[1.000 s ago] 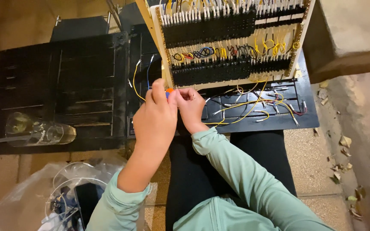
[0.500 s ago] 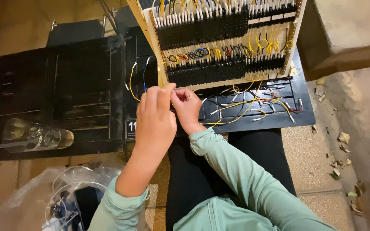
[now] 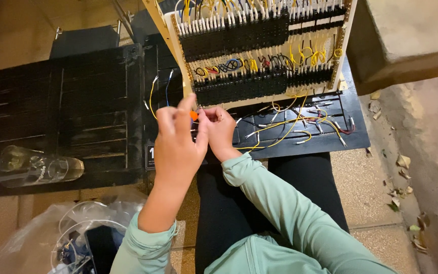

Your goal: Wiring an electrical board by inserting wires into terminal blocks and securing them with a screwdriver.

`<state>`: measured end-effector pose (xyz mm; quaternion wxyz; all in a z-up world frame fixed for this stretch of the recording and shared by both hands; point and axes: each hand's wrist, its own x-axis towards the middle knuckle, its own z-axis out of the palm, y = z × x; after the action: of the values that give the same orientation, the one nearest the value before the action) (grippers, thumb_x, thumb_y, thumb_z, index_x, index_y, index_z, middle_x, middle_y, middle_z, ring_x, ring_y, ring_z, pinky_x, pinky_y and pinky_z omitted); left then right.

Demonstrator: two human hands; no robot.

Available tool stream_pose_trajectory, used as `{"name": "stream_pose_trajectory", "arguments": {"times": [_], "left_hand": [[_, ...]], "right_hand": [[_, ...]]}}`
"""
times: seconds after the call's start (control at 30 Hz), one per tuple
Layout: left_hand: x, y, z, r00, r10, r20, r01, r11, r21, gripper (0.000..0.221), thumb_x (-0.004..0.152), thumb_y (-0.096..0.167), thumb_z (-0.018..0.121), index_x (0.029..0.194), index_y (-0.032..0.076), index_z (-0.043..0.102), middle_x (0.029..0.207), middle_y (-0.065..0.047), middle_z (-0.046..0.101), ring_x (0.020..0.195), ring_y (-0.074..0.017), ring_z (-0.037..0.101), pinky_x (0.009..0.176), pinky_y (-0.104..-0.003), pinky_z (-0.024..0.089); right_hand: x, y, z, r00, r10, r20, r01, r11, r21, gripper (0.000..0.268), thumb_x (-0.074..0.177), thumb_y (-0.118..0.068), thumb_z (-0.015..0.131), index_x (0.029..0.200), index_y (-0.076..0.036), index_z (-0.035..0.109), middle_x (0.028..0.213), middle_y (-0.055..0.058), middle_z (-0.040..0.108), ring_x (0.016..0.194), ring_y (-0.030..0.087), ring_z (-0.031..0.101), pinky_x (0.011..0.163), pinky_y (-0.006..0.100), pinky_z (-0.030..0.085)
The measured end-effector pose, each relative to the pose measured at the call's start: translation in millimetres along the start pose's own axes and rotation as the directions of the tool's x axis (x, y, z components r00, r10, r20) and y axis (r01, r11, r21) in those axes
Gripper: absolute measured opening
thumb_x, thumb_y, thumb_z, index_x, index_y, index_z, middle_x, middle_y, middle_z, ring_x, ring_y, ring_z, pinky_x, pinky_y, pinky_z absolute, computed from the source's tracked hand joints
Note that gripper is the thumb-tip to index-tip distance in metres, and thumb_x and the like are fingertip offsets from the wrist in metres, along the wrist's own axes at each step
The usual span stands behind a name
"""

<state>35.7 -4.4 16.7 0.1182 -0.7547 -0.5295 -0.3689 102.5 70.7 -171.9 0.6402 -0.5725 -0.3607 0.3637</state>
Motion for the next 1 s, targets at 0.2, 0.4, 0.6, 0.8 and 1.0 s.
{"name": "stream_pose_trajectory", "arguments": {"times": [0.2, 0.4, 0.6, 0.8, 1.0], "left_hand": [[-3, -10, 7, 0.999, 0.034, 0.041, -0.028, 0.988, -0.149, 0.046, 0.092, 0.001, 0.065, 0.136, 0.014, 0.060, 0.104, -0.008, 0.051, 0.093, -0.0353, 0.068, 0.080, -0.043, 0.059], [6, 10, -15, 0.995, -0.079, 0.060, 0.076, 0.995, 0.058, 0.049, 0.096, 0.021, 0.072, 0.139, 0.010, 0.055, 0.094, -0.011, 0.048, 0.068, -0.0351, 0.069, 0.061, -0.046, 0.059], [0, -3, -2, 0.990, -0.035, 0.137, 0.051, 0.992, -0.115, 0.047, 0.089, 0.001, 0.067, 0.133, 0.014, 0.057, 0.100, -0.009, 0.054, 0.088, -0.0365, 0.070, 0.078, -0.043, 0.061], [4, 15, -11, 0.974, -0.181, 0.134, 0.172, 0.982, 0.075, 0.050, 0.095, 0.021, 0.068, 0.141, 0.011, 0.052, 0.092, -0.015, 0.053, 0.073, -0.0428, 0.069, 0.065, -0.053, 0.060], [4, -11, -4, 0.988, 0.025, 0.155, -0.025, 1.000, -0.003, 0.047, 0.094, 0.011, 0.065, 0.139, 0.017, 0.053, 0.086, -0.010, 0.056, 0.073, -0.0359, 0.069, 0.063, -0.044, 0.060]], "right_hand": [[-3, -10, -4, 1.000, -0.008, 0.014, 0.009, 0.999, -0.032, 0.006, 0.080, -0.011, 0.082, 0.086, -0.010, 0.080, 0.061, 0.005, 0.069, 0.057, 0.006, 0.059, 0.054, 0.023, 0.051], [-1, -5, 0, 1.000, 0.004, 0.004, -0.004, 1.000, -0.009, 0.005, 0.080, -0.011, 0.083, 0.084, -0.011, 0.080, 0.060, 0.005, 0.068, 0.058, 0.006, 0.060, 0.054, 0.023, 0.051], [1, -6, -3, 1.000, -0.026, 0.016, 0.028, 0.992, -0.122, 0.005, 0.079, -0.015, 0.082, 0.084, -0.013, 0.079, 0.062, 0.006, 0.070, 0.059, 0.011, 0.064, 0.057, 0.027, 0.053], [0, -11, -6, 0.999, 0.022, 0.041, -0.016, 0.990, -0.140, 0.005, 0.080, -0.018, 0.081, 0.083, -0.016, 0.079, 0.065, 0.004, 0.071, 0.063, 0.011, 0.065, 0.061, 0.029, 0.054], [3, -18, -10, 0.998, 0.007, 0.058, 0.005, 0.980, -0.200, 0.008, 0.078, -0.022, 0.082, 0.080, -0.016, 0.077, 0.064, 0.005, 0.070, 0.064, 0.017, 0.067, 0.062, 0.031, 0.054]]}}
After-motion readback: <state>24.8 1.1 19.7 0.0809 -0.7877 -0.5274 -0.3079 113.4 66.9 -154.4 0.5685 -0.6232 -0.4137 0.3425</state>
